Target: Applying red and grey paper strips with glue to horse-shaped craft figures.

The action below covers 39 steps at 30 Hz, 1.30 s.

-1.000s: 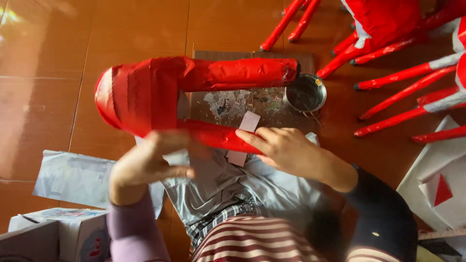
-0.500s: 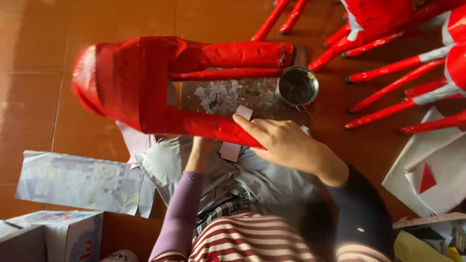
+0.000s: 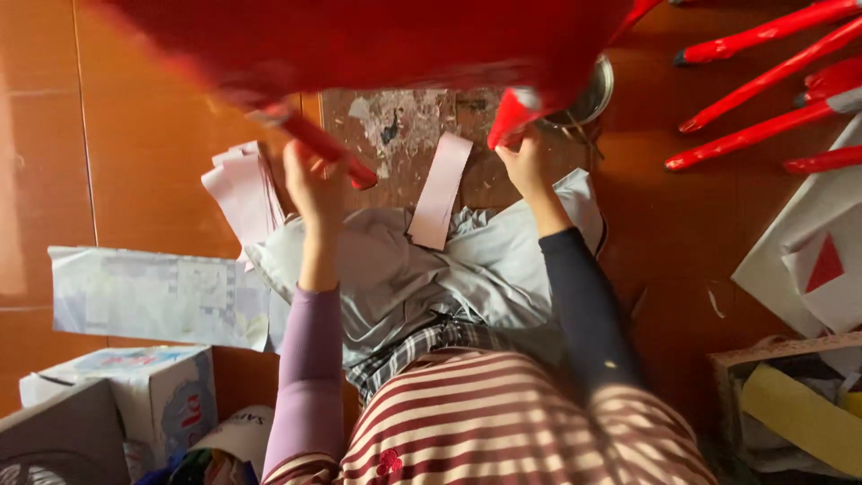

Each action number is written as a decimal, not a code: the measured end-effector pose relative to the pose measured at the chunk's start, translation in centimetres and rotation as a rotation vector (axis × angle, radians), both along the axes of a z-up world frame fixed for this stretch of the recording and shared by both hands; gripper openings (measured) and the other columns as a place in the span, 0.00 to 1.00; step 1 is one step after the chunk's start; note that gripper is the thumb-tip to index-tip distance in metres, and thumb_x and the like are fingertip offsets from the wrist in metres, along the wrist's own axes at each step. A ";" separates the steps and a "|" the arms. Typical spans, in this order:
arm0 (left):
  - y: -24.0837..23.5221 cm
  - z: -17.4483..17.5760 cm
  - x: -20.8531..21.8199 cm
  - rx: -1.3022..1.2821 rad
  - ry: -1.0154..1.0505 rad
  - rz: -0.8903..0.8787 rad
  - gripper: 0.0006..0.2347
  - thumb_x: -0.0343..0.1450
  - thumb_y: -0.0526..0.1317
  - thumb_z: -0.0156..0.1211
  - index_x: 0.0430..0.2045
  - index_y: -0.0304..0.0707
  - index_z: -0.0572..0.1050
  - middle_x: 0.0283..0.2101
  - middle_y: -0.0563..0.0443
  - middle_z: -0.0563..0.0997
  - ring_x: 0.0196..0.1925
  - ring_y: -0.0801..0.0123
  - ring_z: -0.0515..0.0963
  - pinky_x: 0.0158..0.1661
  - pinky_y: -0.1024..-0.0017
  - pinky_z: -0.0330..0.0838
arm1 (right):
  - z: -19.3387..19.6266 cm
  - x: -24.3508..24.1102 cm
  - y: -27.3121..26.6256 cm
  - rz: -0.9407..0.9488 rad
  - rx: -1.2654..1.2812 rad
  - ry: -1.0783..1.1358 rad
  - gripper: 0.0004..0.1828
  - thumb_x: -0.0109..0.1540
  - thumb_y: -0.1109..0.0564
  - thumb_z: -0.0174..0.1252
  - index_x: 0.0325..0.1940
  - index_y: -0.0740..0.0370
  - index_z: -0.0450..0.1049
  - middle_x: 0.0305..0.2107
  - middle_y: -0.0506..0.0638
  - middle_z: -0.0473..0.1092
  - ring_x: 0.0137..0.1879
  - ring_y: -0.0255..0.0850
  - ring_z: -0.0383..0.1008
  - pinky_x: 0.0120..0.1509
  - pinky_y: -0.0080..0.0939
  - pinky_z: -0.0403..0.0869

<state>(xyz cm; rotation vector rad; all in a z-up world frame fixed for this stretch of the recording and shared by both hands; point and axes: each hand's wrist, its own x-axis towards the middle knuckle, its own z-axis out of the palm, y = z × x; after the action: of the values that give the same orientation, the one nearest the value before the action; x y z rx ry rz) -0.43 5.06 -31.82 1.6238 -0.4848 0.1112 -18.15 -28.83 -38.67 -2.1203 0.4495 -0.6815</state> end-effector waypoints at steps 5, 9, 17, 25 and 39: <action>-3.2 2.1 -4.1 0.485 -0.111 0.085 0.19 0.70 0.32 0.67 0.54 0.36 0.68 0.50 0.40 0.74 0.45 0.48 0.81 0.42 0.59 0.79 | -9.6 -2.1 0.1 -0.091 0.177 0.010 0.18 0.55 0.64 0.69 0.47 0.64 0.73 0.35 0.51 0.76 0.41 0.43 0.78 0.46 0.44 0.76; -3.5 0.9 -4.4 0.498 -0.139 0.070 0.22 0.72 0.34 0.65 0.58 0.33 0.63 0.52 0.33 0.71 0.47 0.35 0.78 0.41 0.50 0.77 | -18.6 -2.2 -2.6 -0.171 0.287 0.061 0.13 0.59 0.64 0.70 0.40 0.65 0.72 0.29 0.50 0.72 0.35 0.37 0.73 0.42 0.40 0.74; -4.0 1.1 -4.5 0.530 -0.076 -0.001 0.23 0.73 0.34 0.65 0.61 0.37 0.63 0.56 0.35 0.71 0.49 0.36 0.78 0.43 0.51 0.77 | -14.4 -1.8 -2.4 -0.099 0.362 0.120 0.17 0.57 0.64 0.71 0.46 0.65 0.73 0.37 0.49 0.76 0.41 0.35 0.76 0.47 0.37 0.76; -3.4 1.0 -4.9 0.514 -0.056 -0.040 0.32 0.68 0.36 0.72 0.65 0.34 0.59 0.61 0.34 0.71 0.59 0.40 0.75 0.52 0.54 0.76 | -11.0 -2.8 -3.2 0.043 0.364 0.103 0.32 0.50 0.69 0.69 0.57 0.67 0.68 0.45 0.51 0.72 0.50 0.37 0.74 0.54 0.39 0.75; -2.2 -0.3 -5.1 0.600 0.020 -0.026 0.27 0.68 0.38 0.71 0.61 0.35 0.64 0.58 0.36 0.74 0.58 0.42 0.76 0.52 0.56 0.74 | -7.4 -2.4 -2.0 0.139 0.477 0.100 0.22 0.53 0.69 0.71 0.49 0.64 0.74 0.44 0.49 0.75 0.51 0.40 0.76 0.60 0.41 0.76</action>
<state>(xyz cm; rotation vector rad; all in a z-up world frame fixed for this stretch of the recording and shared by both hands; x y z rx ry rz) -5.50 2.90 -32.09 2.2008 -0.5563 -0.0797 -20.57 -30.79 -46.08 -1.7168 0.4614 -0.3452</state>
